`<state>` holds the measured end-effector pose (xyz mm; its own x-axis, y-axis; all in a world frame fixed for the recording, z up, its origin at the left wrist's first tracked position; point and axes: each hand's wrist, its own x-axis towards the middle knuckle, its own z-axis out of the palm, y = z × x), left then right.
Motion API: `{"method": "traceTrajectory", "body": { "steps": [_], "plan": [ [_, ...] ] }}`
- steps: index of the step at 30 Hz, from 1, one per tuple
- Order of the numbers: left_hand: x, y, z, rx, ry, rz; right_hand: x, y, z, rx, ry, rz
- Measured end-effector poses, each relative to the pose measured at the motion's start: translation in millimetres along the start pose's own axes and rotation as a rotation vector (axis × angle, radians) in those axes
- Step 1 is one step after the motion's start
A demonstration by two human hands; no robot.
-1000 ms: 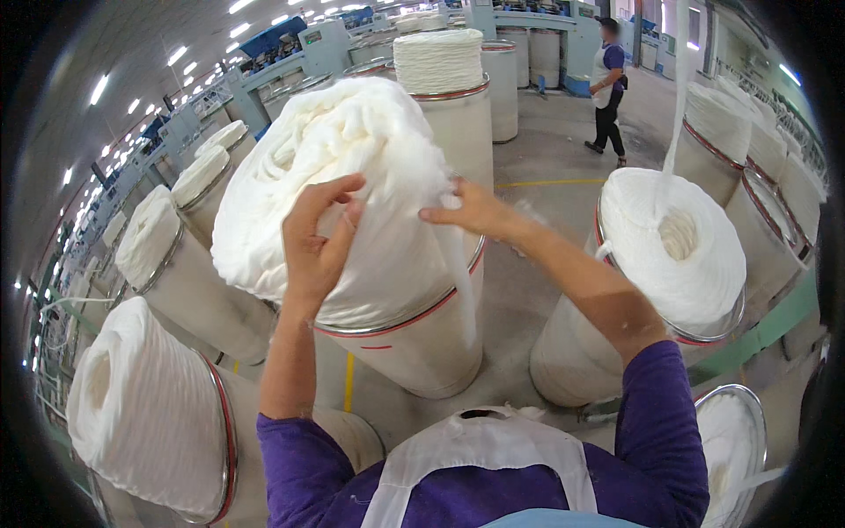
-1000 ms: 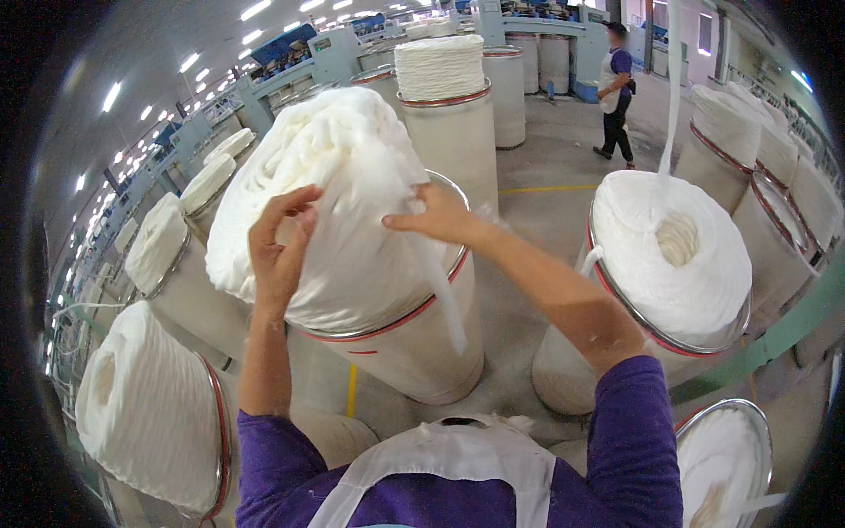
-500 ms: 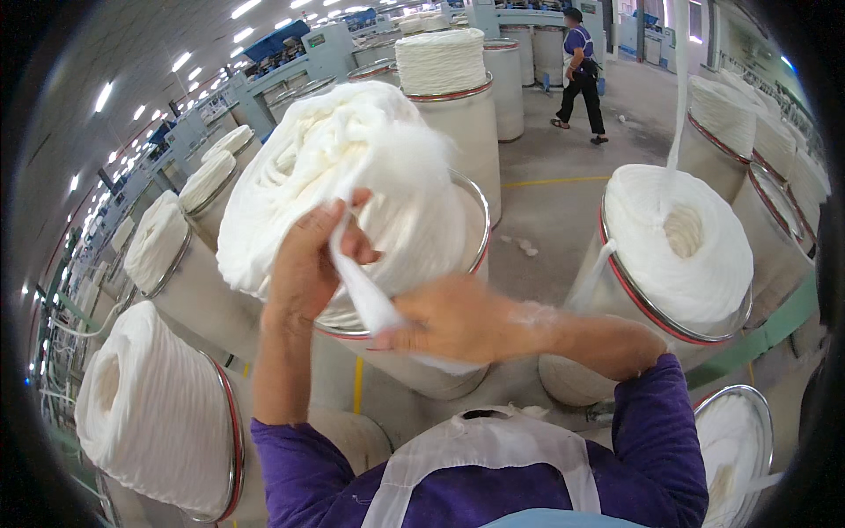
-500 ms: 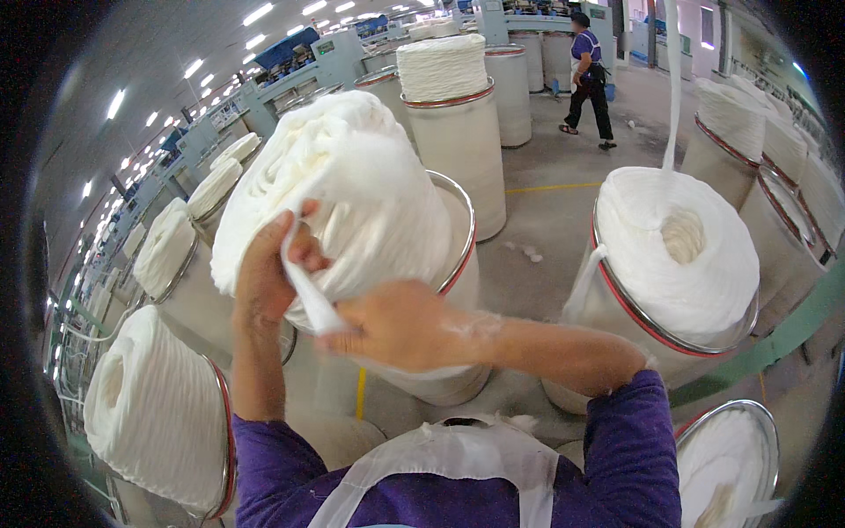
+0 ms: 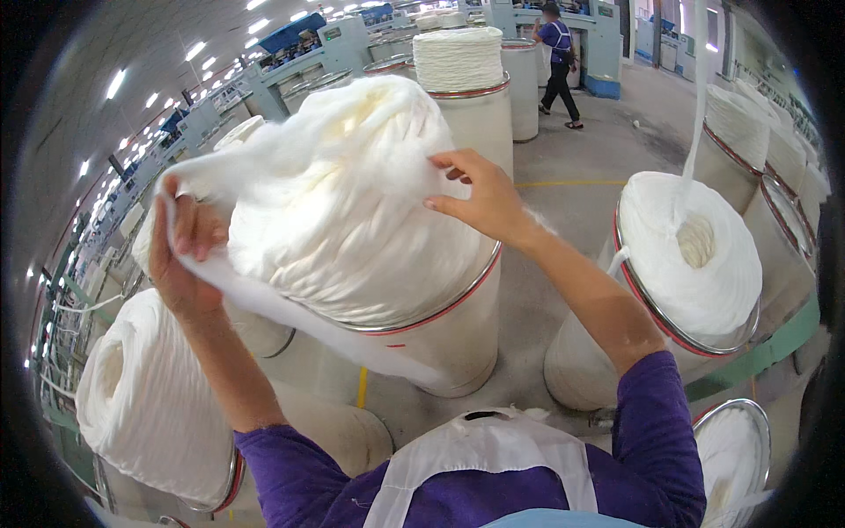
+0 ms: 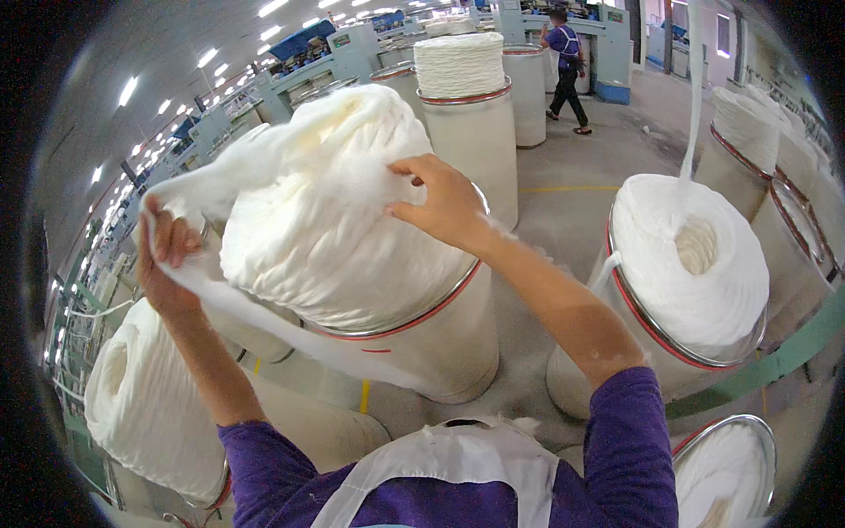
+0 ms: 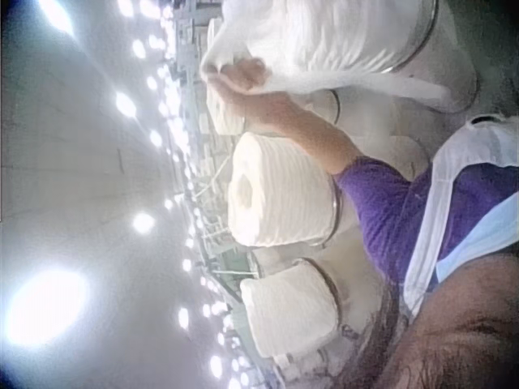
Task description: The person handles large white textile roving bundles in a factory, lifting and placing them onto cylindrical containers. They use a small wooden stick to guide and secure the roving strands, then move between containers to repeat the process.
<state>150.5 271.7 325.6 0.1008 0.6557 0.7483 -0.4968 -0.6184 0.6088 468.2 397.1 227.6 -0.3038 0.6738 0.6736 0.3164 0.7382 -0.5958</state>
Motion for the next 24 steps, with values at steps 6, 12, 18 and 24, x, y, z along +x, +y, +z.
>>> {"method": "traceTrajectory", "body": {
  "steps": [6,12,18,24],
  "plan": [
    [-26.8,35.6,-30.1,-0.110,-0.062,0.024,-5.4,-2.3,-8.3,0.023,0.240,-0.071],
    [-45.8,34.6,-21.0,-0.161,0.024,0.067,-3.0,-44.3,8.2,0.101,0.224,-0.341],
    [-94.2,30.6,9.9,-0.081,-0.137,0.141,-27.0,-81.9,45.7,0.524,-0.318,-0.012],
    [-148.4,-14.7,38.3,0.113,-0.342,-0.189,-47.0,-82.3,84.6,0.961,-0.650,0.544]
  ]
}}
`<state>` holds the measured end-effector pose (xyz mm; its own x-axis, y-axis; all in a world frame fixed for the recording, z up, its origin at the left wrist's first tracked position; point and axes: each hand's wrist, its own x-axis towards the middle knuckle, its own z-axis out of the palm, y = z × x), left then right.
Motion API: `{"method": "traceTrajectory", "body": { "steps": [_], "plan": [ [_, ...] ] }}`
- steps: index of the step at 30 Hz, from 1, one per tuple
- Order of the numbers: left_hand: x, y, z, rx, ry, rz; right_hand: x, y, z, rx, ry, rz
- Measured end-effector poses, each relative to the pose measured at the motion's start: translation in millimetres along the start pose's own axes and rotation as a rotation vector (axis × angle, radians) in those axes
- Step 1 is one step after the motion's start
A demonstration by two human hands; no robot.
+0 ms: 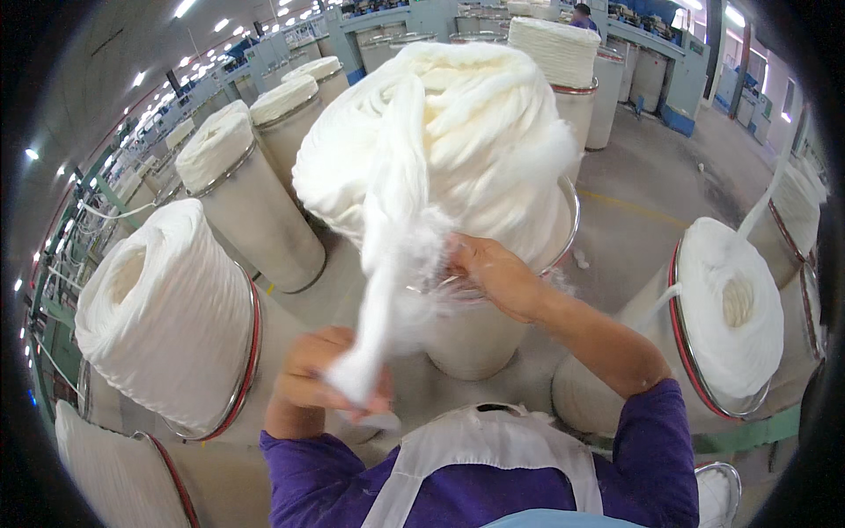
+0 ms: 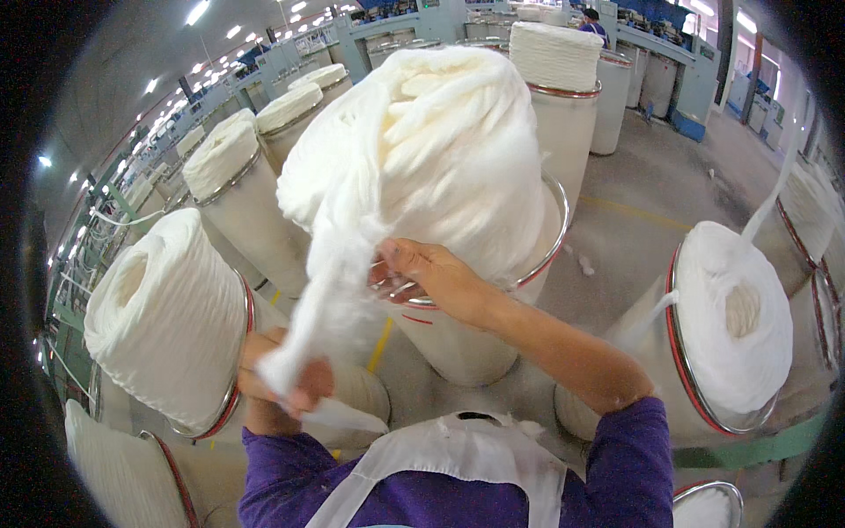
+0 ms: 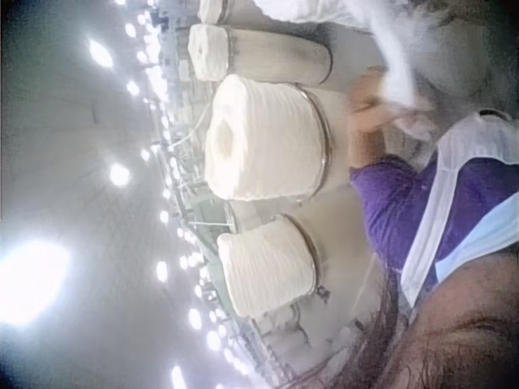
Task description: The person handles large white textile roving bundles in a factory, lifting and placing them onto cylindrical containers. They use a small wooden stick to guide and secure the roving strands, then move between containers to repeat the process.
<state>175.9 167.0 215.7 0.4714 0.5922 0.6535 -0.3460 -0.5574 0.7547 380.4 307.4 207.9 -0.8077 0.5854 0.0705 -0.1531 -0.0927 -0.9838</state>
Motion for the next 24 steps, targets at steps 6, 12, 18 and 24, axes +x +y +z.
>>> {"method": "traceTrajectory", "body": {
  "steps": [6,12,18,24],
  "plan": [
    [-13.2,-75.0,33.8,0.282,-0.266,-0.473,-8.0,26.1,-1.6,0.546,-0.157,0.123],
    [-26.5,-120.5,33.8,0.428,-0.044,-0.753,-51.6,53.9,-10.2,-0.052,-0.048,0.325],
    [-15.7,-132.3,21.7,-0.394,0.539,-0.611,-80.4,76.9,-22.3,-1.004,-0.178,-0.031],
    [-1.5,-116.0,14.8,0.114,0.773,-0.616,-56.9,-1.0,-72.3,-1.120,0.847,-0.786]
  ]
}}
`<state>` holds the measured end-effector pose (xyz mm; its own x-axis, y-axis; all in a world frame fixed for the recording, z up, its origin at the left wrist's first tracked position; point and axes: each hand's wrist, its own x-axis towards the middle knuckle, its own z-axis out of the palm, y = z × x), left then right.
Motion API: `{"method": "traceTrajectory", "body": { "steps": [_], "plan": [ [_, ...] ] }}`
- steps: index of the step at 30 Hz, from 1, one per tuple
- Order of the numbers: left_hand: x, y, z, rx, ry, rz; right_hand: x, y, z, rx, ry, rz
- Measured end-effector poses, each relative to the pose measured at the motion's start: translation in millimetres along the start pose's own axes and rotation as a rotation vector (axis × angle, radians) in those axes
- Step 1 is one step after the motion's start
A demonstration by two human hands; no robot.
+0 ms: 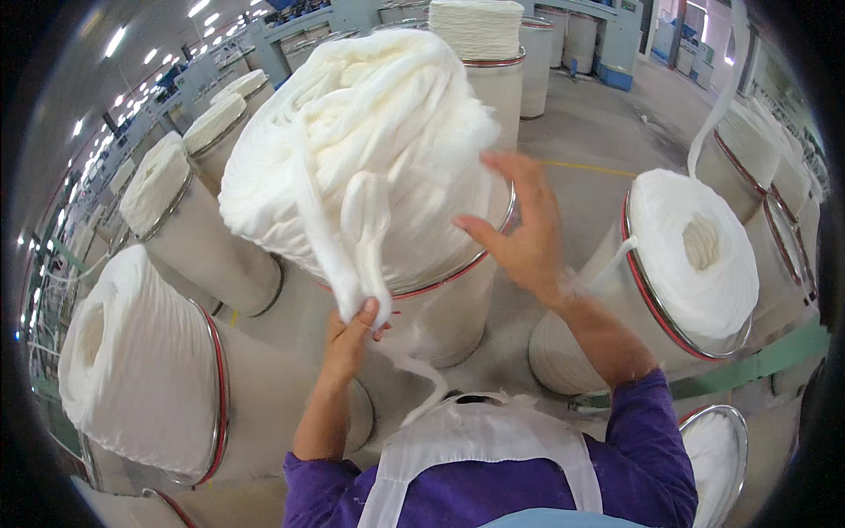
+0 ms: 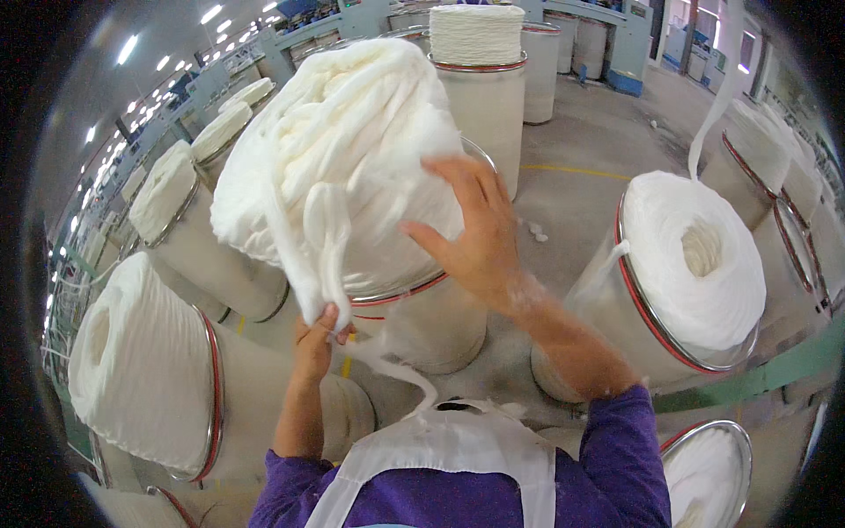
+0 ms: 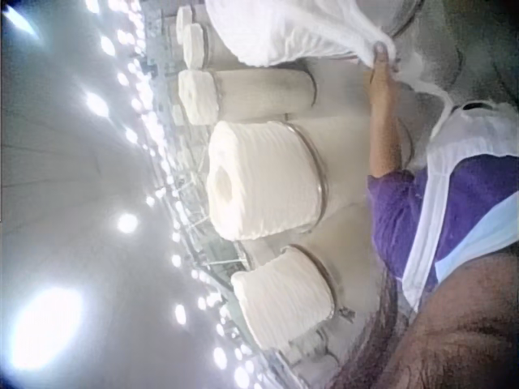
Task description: The person handles large white textile roving bundles in a factory, lifting and placing them onto cylindrical containers. They use a small wooden stick to guide and secure the roving strands, then move between containers to repeat the process.
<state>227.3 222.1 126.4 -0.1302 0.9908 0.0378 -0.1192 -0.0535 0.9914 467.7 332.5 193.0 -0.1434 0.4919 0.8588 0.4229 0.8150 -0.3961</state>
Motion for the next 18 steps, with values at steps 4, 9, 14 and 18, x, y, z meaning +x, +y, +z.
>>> {"method": "traceTrajectory", "body": {
  "steps": [4,9,14,18],
  "plan": [
    [-3.3,27.4,1.2,0.110,0.187,0.340,41.3,15.1,15.7,-0.161,0.000,-0.089],
    [33.8,96.4,-28.4,0.164,0.451,0.716,17.1,48.8,20.7,-0.016,-0.268,0.053],
    [128.9,174.6,-54.3,0.240,0.430,1.234,-13.7,57.4,21.5,0.123,-0.162,0.082],
    [164.0,204.7,-42.0,1.352,0.229,0.766,-17.5,52.4,10.2,0.065,-0.148,0.075]
  ]
}}
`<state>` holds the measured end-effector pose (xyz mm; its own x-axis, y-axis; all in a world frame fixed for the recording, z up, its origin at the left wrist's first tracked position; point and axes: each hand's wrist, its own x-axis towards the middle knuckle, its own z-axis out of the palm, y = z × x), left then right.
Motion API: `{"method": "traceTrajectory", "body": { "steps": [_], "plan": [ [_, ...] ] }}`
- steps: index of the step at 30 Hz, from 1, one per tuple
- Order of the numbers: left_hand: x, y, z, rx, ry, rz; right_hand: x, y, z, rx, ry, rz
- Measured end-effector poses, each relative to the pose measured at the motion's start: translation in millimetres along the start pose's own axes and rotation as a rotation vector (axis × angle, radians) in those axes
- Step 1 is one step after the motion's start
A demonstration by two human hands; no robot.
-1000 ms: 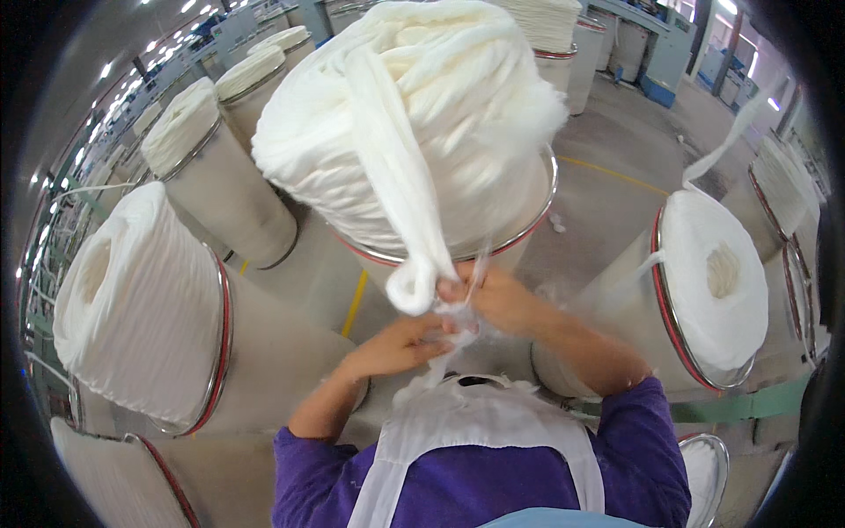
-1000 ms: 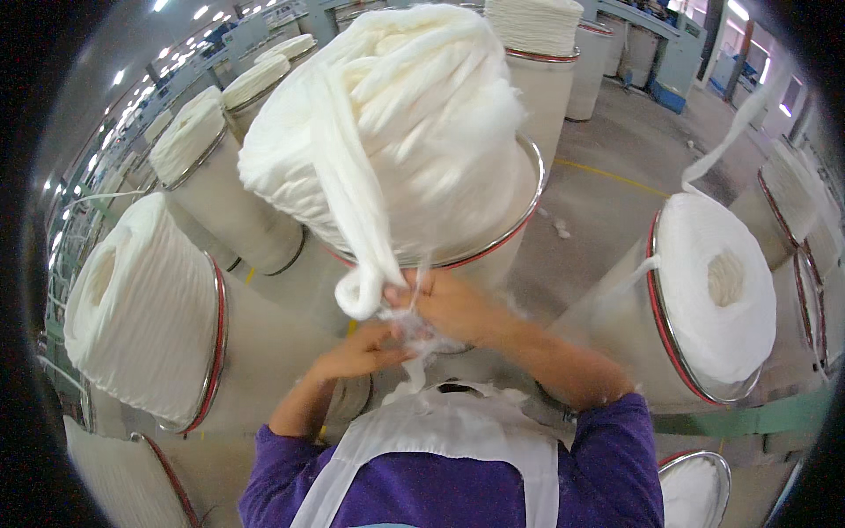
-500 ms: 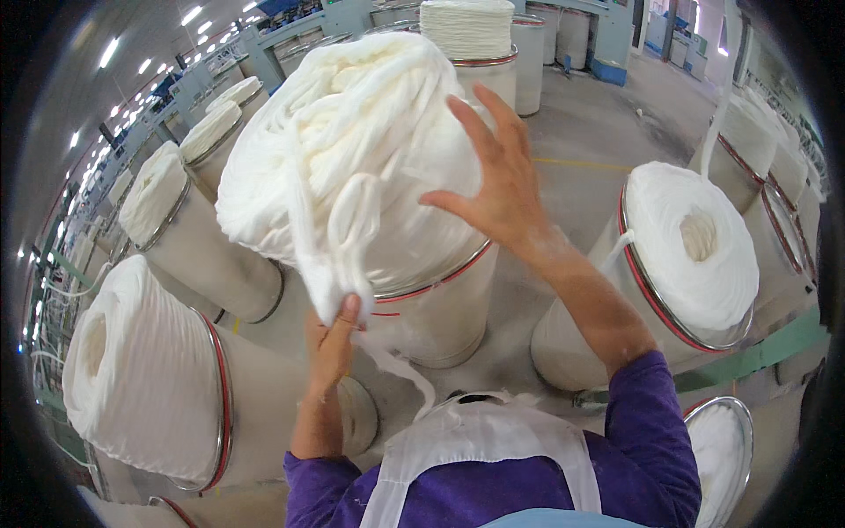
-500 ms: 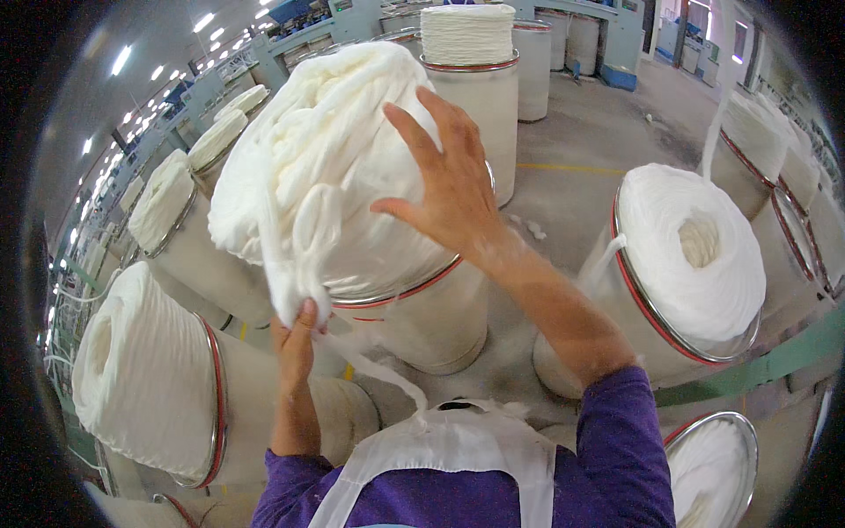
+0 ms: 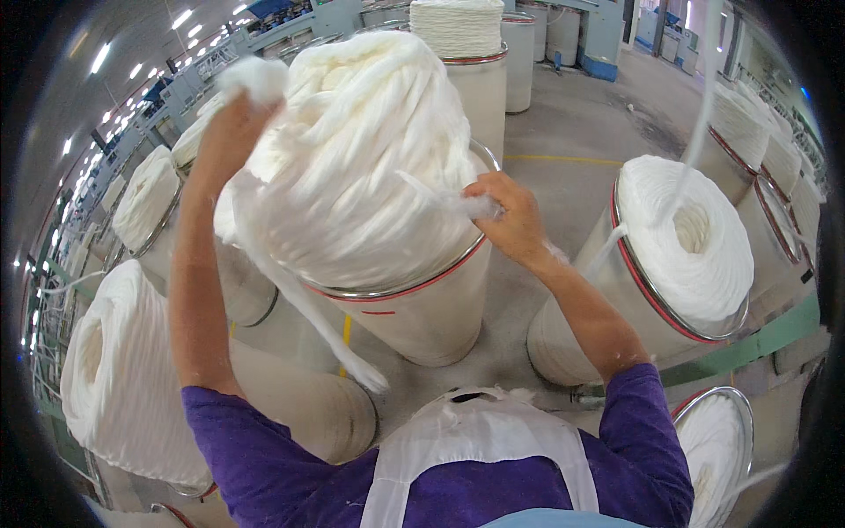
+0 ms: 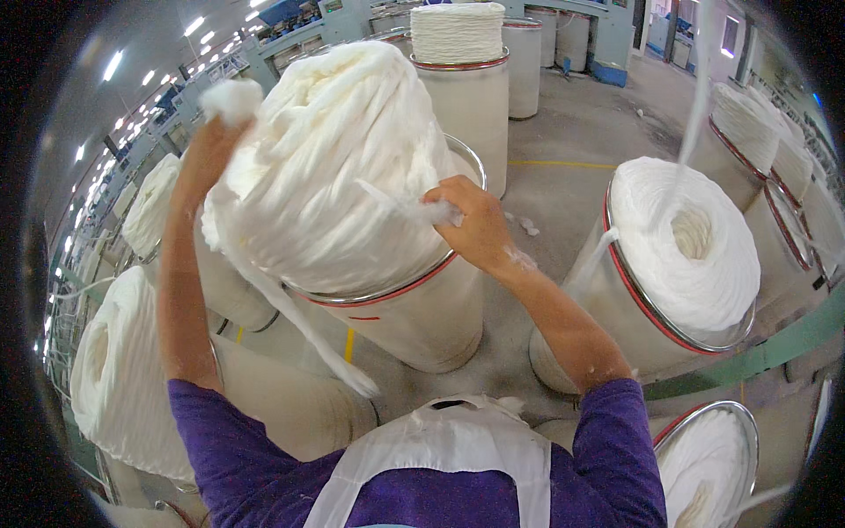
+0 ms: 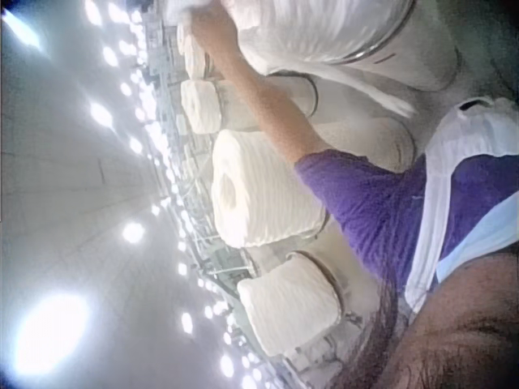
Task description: The person handles large white textile roving bundles in a factory, lifting and placing them onto cylindrical containers. They use a small wooden stick to guide and secure the roving strands, then move between containers to repeat the process.
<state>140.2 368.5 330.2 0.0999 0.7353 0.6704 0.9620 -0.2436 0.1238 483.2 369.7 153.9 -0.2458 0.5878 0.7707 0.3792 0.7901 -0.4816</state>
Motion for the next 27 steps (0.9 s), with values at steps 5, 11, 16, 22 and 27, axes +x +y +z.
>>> {"method": "traceTrajectory", "body": {
  "steps": [5,11,16,22,27],
  "plan": [
    [10.2,39.0,-10.3,0.515,-0.163,0.004,-12.0,-2.9,-12.1,0.031,-0.012,0.071],
    [-1.6,109.4,44.4,0.135,0.120,0.357,-12.8,-7.9,-16.2,0.117,0.023,0.138],
    [11.6,130.9,97.2,0.269,0.064,0.319,-14.9,-4.7,-21.2,0.063,0.033,0.086],
    [39.4,89.5,108.5,-0.049,-0.117,0.083,-23.5,24.8,-25.4,0.366,0.119,0.343],
    [22.6,56.1,111.9,-0.860,-0.276,-0.388,-19.1,48.3,-34.1,0.576,0.205,0.601]
  ]
}}
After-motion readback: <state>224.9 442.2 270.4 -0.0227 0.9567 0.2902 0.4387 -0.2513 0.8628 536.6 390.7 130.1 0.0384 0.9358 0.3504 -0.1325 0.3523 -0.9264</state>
